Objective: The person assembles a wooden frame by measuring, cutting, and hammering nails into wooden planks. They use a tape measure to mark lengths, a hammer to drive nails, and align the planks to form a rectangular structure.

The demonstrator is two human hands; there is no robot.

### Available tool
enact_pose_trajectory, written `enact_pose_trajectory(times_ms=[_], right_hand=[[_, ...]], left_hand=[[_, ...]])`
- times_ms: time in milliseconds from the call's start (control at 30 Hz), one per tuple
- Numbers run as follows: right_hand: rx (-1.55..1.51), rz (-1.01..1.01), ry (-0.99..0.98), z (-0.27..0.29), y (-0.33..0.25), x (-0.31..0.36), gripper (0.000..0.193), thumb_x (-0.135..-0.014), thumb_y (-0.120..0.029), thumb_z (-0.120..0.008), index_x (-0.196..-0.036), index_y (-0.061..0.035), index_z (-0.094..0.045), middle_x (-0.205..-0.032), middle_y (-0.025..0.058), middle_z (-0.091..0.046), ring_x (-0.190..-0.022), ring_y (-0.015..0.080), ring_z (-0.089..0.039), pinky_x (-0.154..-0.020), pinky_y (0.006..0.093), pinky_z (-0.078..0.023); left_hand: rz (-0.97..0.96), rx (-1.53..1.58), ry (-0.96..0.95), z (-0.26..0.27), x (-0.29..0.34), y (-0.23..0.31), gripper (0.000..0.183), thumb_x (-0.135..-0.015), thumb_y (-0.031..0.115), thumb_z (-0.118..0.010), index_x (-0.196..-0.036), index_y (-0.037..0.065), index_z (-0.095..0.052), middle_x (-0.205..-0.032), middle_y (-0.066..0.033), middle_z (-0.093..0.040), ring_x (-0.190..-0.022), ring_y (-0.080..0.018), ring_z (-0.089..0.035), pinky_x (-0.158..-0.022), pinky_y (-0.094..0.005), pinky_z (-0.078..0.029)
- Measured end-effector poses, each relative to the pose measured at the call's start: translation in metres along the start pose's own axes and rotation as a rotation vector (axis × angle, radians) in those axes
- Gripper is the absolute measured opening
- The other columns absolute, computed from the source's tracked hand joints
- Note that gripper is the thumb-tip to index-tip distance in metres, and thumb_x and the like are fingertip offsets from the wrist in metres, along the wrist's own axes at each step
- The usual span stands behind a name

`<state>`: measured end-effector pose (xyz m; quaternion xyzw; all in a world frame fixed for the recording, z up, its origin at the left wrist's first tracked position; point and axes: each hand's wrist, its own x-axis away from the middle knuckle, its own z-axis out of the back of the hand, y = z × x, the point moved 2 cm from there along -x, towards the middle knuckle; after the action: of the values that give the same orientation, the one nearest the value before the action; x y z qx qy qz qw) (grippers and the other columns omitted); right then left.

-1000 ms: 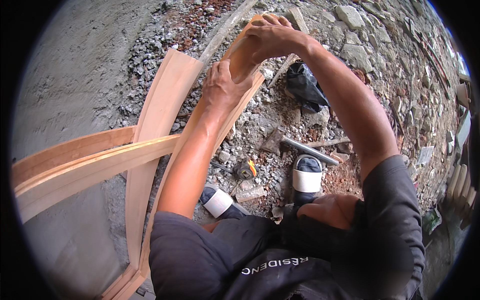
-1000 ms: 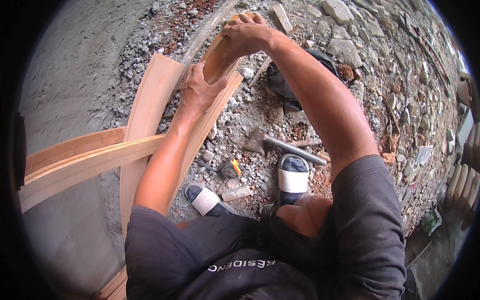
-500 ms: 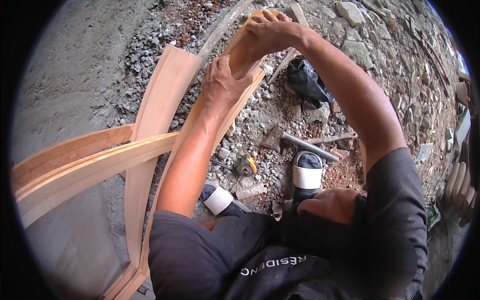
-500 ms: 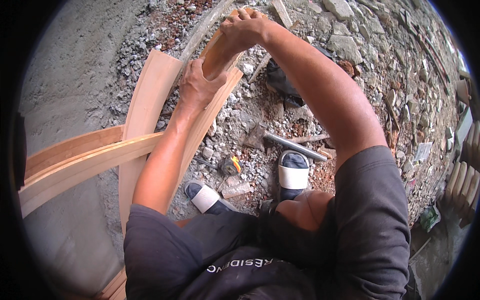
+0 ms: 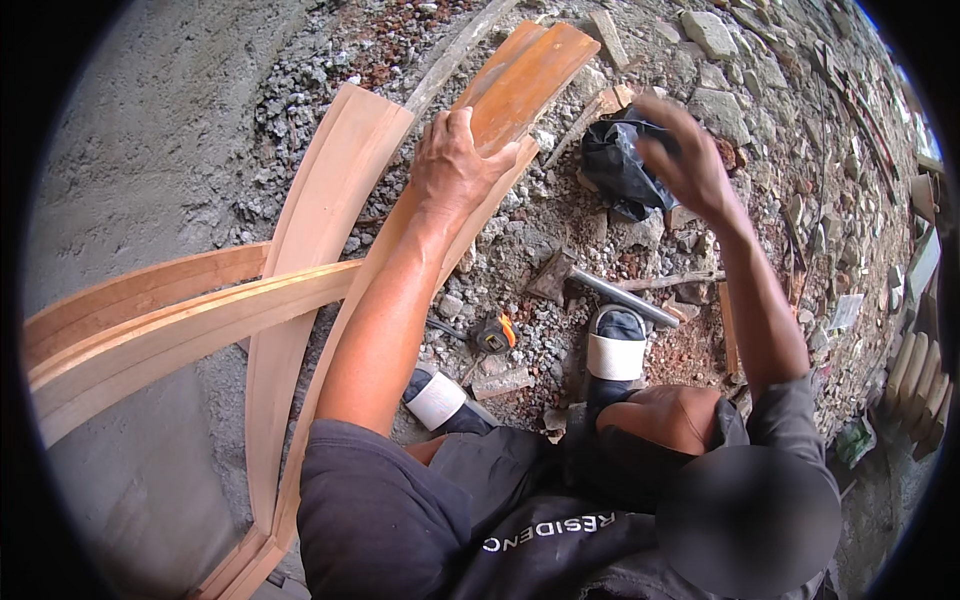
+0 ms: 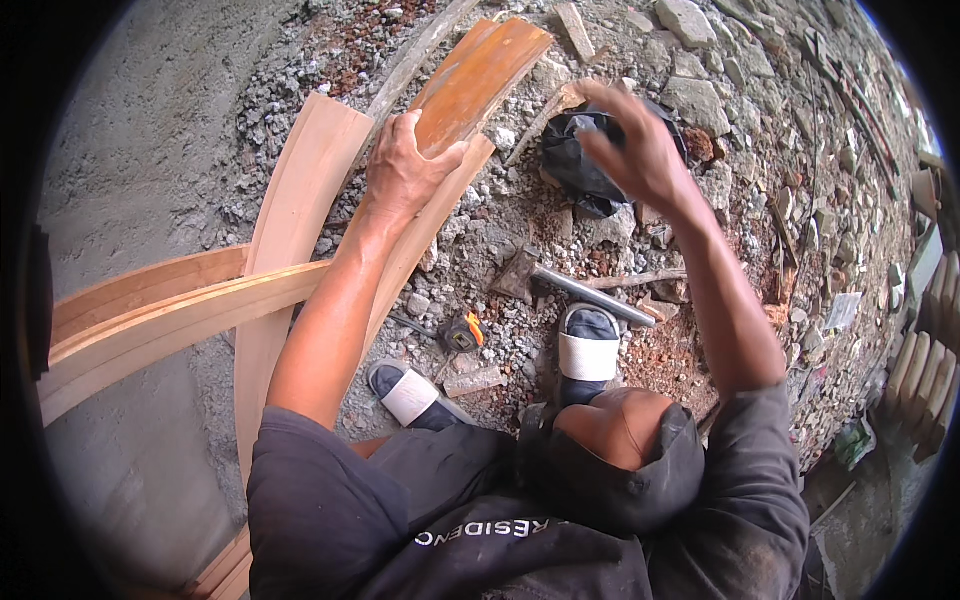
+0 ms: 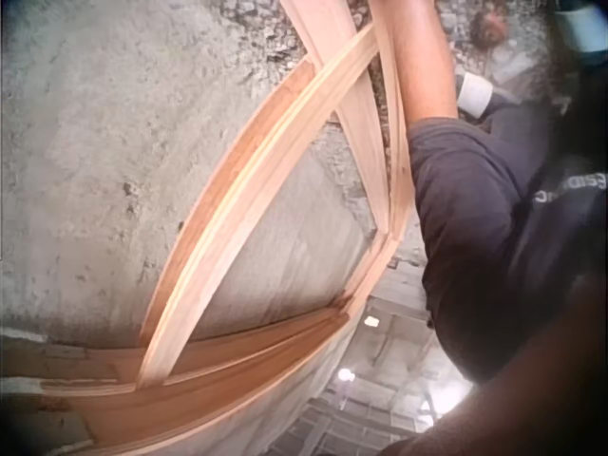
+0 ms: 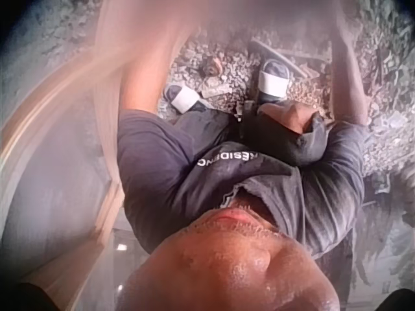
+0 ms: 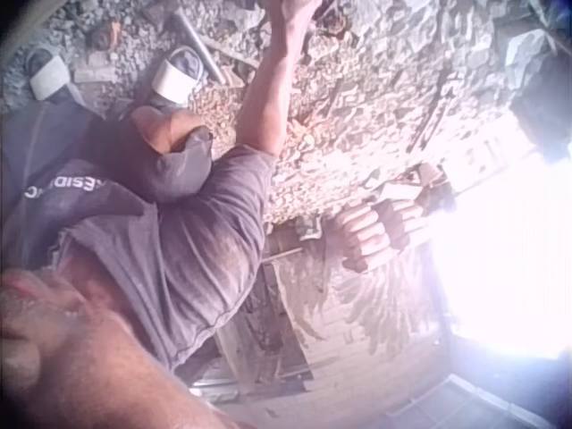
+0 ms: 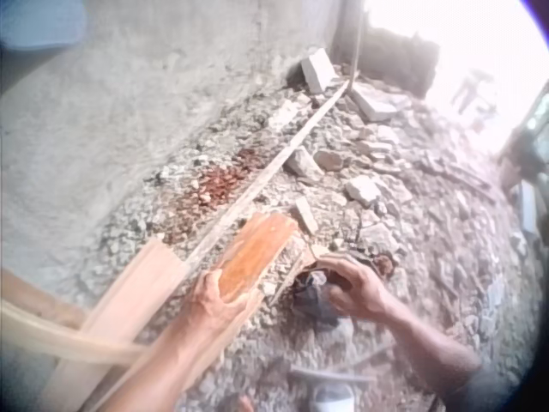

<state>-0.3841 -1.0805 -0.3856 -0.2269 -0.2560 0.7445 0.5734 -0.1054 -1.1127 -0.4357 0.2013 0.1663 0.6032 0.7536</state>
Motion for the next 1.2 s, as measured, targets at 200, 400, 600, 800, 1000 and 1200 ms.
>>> enact_pose_trajectory(times_ms=[200,400,600,800,1000,1200], right_hand=[[-0.372,-0.455,-0.153,-0.029,-0.016,0.173,0.031,-0.086,-0.010,-0.062,-0.116,-0.0005,-0.062,-0.109,0.0180,-0.065,-0.102,0.0285,-0.063,-0.090,0.0386,-0.049],[-0.516,-0.653,-0.229,-0.063,-0.024,0.229,0.031,-0.089,-0.014,-0.061,-0.115,0.0017,-0.062,-0.105,0.0181,-0.066,-0.100,0.0270,-0.063,-0.089,0.0360,-0.048],[-0.548,-0.689,-0.170,-0.068,-0.012,0.214,0.029,-0.090,-0.014,-0.060,-0.115,0.0014,-0.062,-0.109,0.0166,-0.066,-0.103,0.0255,-0.062,-0.091,0.0354,-0.047],[-0.528,-0.647,-0.200,-0.075,-0.012,0.224,0.028,-0.090,-0.014,-0.060,-0.114,0.0014,-0.063,-0.106,0.0166,-0.066,-0.101,0.0269,-0.063,-0.090,0.0348,-0.047],[-0.480,-0.594,-0.232,-0.077,-0.022,0.220,0.029,-0.090,-0.015,-0.060,-0.114,0.0009,-0.063,-0.105,0.0173,-0.065,-0.099,0.0276,-0.063,-0.087,0.0355,-0.048],[-0.471,-0.620,-0.193,-0.074,-0.022,0.226,0.030,-0.090,-0.015,-0.061,-0.115,0.0017,-0.062,-0.103,0.0173,-0.066,-0.098,0.0258,-0.064,-0.087,0.0350,-0.049]], left_hand=[[-0.064,-0.013,0.042,-0.007,-0.005,-0.002,0.072,-0.072,0.040,-0.077,-0.120,-0.008,-0.051,-0.113,-0.0231,-0.057,-0.106,-0.0381,-0.056,-0.092,-0.0443,-0.046],[-0.049,0.014,0.057,0.000,0.001,0.005,0.070,-0.070,0.035,-0.080,-0.118,-0.007,-0.052,-0.110,-0.0227,-0.059,-0.101,-0.0368,-0.059,-0.088,-0.0438,-0.048],[0.027,-0.049,0.054,0.024,0.001,0.006,0.072,-0.072,0.036,-0.078,-0.125,-0.005,-0.051,-0.116,-0.0228,-0.056,-0.108,-0.0361,-0.057,-0.094,-0.0441,-0.046],[0.297,-0.079,0.113,0.103,-0.016,-0.083,0.074,-0.078,0.045,-0.071,-0.132,0.000,-0.048,-0.117,-0.0208,-0.057,-0.111,-0.0341,-0.057,-0.096,-0.0461,-0.044],[0.328,0.043,0.046,0.083,-0.012,-0.140,0.079,-0.075,0.037,-0.075,-0.135,-0.003,-0.044,-0.127,-0.0224,-0.055,-0.117,-0.0307,-0.055,-0.099,-0.0377,-0.042],[0.340,0.084,-0.001,0.086,-0.022,-0.119,0.082,-0.072,0.044,-0.075,-0.134,-0.002,-0.046,-0.130,-0.0237,-0.053,-0.121,-0.0346,-0.051,-0.102,-0.0392,-0.040]])
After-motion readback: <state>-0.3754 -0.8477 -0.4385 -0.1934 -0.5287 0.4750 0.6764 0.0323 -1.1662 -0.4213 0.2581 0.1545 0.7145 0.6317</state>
